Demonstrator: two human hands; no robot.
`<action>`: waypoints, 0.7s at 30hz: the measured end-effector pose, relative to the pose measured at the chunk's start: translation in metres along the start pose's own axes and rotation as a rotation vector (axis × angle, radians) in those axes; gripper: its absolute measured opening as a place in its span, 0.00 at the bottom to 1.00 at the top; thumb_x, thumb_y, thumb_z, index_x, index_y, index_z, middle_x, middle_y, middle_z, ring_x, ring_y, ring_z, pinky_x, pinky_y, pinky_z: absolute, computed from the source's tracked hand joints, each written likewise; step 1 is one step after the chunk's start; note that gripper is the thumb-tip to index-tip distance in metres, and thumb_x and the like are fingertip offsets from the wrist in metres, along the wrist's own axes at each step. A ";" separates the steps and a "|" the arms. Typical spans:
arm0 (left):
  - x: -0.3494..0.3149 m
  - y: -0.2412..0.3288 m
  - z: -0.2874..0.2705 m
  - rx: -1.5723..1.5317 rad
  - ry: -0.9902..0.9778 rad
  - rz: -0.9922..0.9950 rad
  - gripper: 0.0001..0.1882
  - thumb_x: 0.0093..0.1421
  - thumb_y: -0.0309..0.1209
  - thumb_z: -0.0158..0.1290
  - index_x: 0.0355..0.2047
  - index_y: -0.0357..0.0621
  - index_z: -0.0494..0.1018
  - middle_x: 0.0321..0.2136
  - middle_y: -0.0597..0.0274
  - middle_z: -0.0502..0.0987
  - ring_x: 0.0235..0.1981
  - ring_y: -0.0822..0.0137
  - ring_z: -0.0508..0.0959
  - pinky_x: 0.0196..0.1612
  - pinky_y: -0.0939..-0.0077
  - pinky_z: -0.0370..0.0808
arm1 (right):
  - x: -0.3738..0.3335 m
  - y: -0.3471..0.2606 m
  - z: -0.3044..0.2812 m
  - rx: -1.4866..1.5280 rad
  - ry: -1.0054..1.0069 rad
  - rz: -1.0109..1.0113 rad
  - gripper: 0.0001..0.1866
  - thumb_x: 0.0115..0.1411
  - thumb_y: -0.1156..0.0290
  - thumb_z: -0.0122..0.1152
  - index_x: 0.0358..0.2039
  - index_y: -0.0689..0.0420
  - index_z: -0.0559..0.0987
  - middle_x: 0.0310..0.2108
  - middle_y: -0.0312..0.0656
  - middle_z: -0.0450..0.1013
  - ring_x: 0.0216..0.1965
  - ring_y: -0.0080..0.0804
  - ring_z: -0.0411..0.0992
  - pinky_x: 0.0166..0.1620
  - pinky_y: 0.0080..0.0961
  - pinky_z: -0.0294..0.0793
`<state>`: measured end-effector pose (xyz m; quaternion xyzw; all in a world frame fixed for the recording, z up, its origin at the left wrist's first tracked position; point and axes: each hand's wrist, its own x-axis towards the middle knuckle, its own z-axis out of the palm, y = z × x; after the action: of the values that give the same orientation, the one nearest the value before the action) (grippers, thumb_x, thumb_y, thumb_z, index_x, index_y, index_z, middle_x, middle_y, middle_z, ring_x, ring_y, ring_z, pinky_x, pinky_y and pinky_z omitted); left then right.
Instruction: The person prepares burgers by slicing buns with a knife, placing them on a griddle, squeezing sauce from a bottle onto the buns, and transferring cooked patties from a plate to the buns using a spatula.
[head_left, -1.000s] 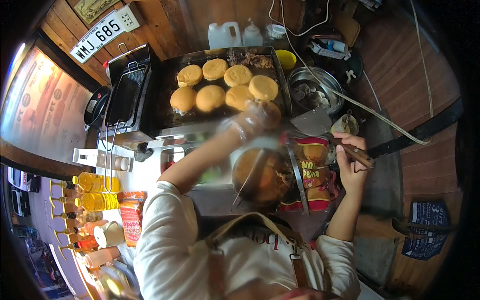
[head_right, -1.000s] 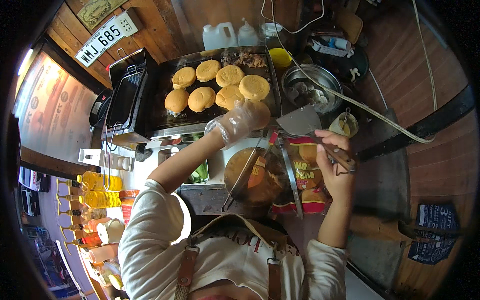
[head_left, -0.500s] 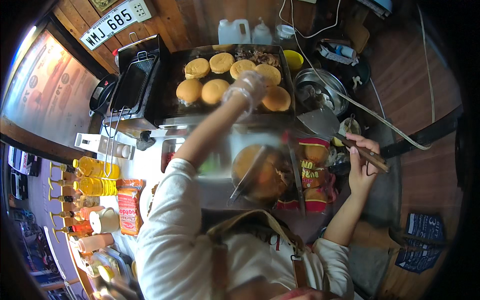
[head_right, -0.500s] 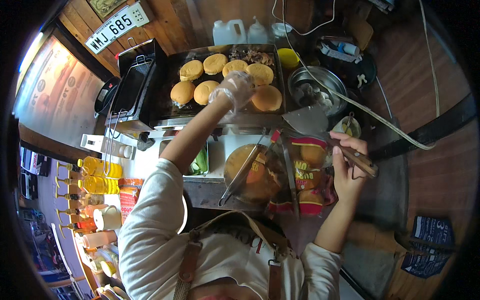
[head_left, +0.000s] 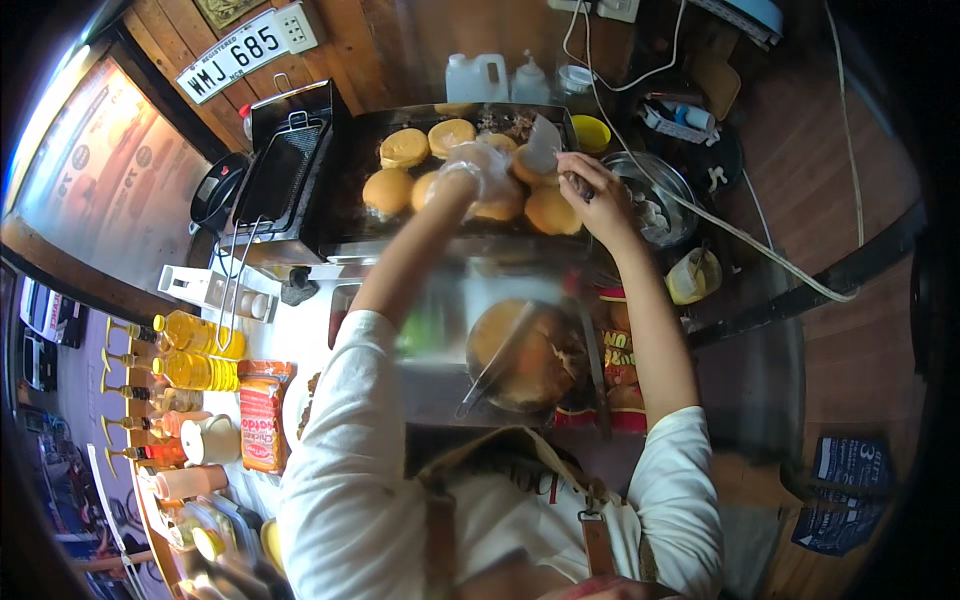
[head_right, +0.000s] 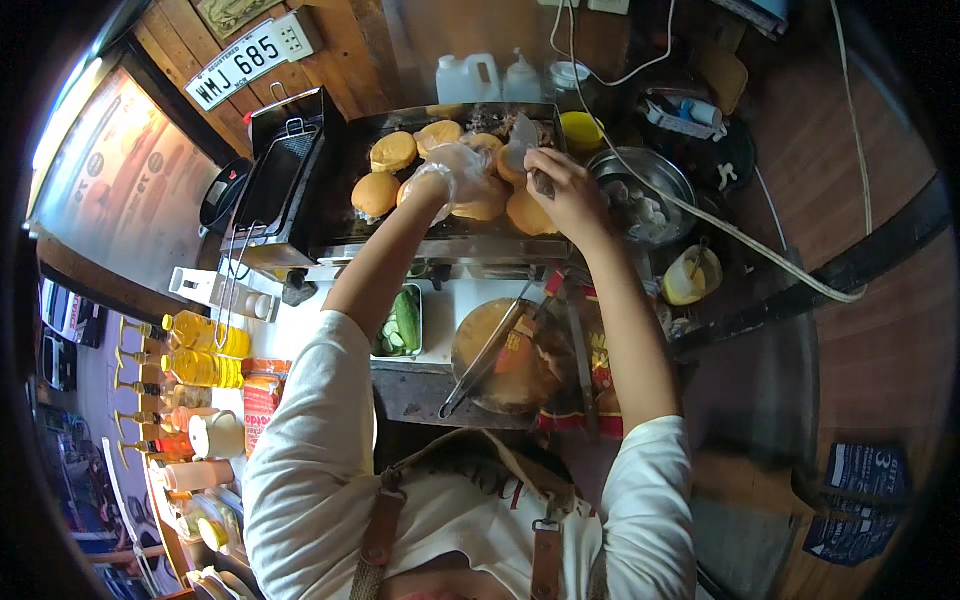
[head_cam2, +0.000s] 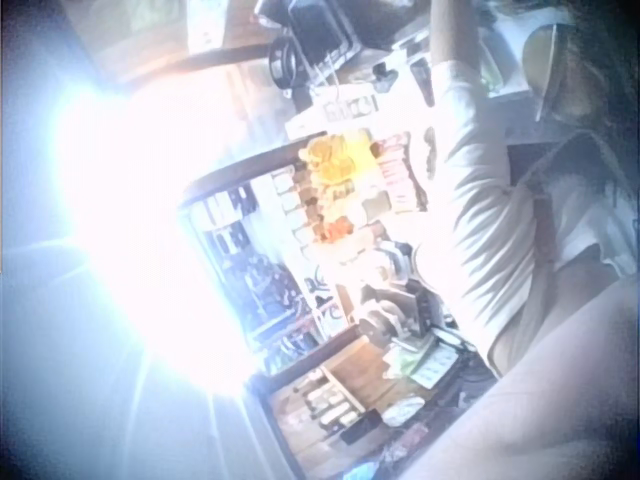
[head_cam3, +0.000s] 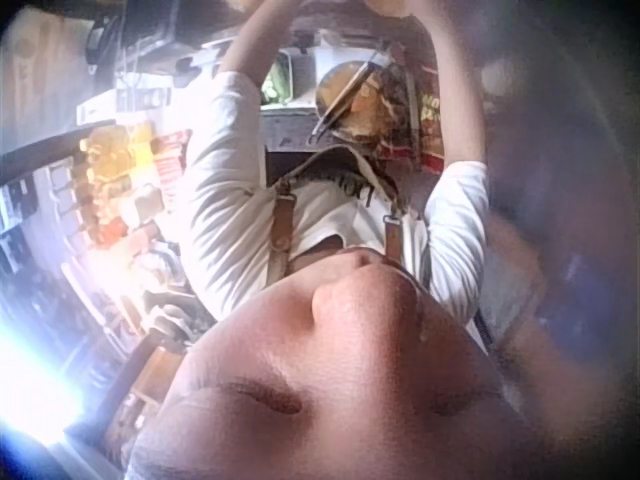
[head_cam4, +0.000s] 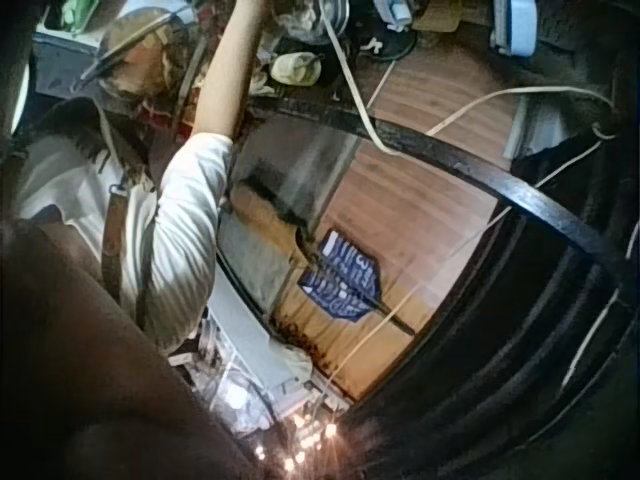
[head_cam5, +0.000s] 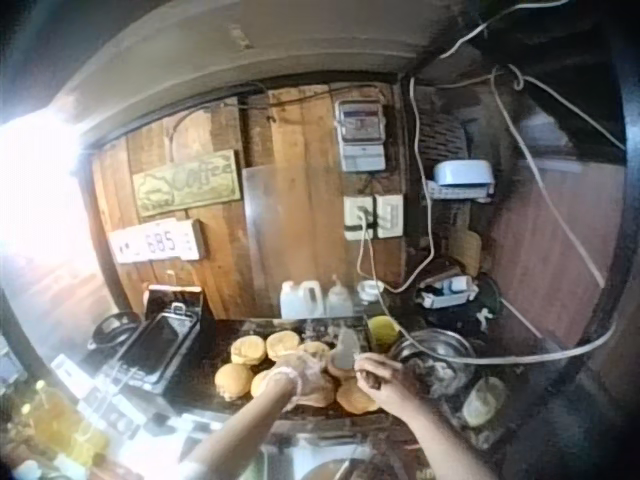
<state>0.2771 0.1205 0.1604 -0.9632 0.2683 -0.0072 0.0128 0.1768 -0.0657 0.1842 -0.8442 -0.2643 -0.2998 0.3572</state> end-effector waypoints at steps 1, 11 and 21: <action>0.001 -0.004 -0.002 0.000 -0.067 -0.026 0.26 0.46 0.51 0.48 0.39 0.47 0.74 0.40 0.51 0.74 0.42 0.53 0.73 0.46 0.64 0.69 | 0.000 0.001 0.003 -0.018 -0.048 0.026 0.07 0.51 0.77 0.54 0.32 0.60 0.72 0.37 0.46 0.72 0.38 0.42 0.71 0.40 0.28 0.70; 0.002 0.003 -0.010 -0.064 -0.093 -0.082 0.32 0.42 0.54 0.54 0.45 0.47 0.72 0.47 0.52 0.70 0.49 0.53 0.70 0.51 0.64 0.66 | -0.003 -0.001 -0.008 -0.019 0.069 0.044 0.08 0.49 0.77 0.55 0.32 0.57 0.72 0.35 0.42 0.73 0.37 0.42 0.72 0.39 0.27 0.71; -0.179 0.027 0.031 -0.271 0.391 -0.277 0.16 0.57 0.42 0.44 0.31 0.42 0.72 0.26 0.52 0.74 0.33 0.52 0.74 0.35 0.60 0.70 | -0.056 -0.032 -0.059 0.247 0.145 0.117 0.06 0.55 0.83 0.51 0.34 0.62 0.70 0.42 0.47 0.71 0.43 0.32 0.70 0.40 0.20 0.70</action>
<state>0.1107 0.1902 0.1279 -0.9640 0.1298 -0.1588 -0.1693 0.0990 -0.1045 0.1924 -0.7839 -0.2229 -0.3040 0.4932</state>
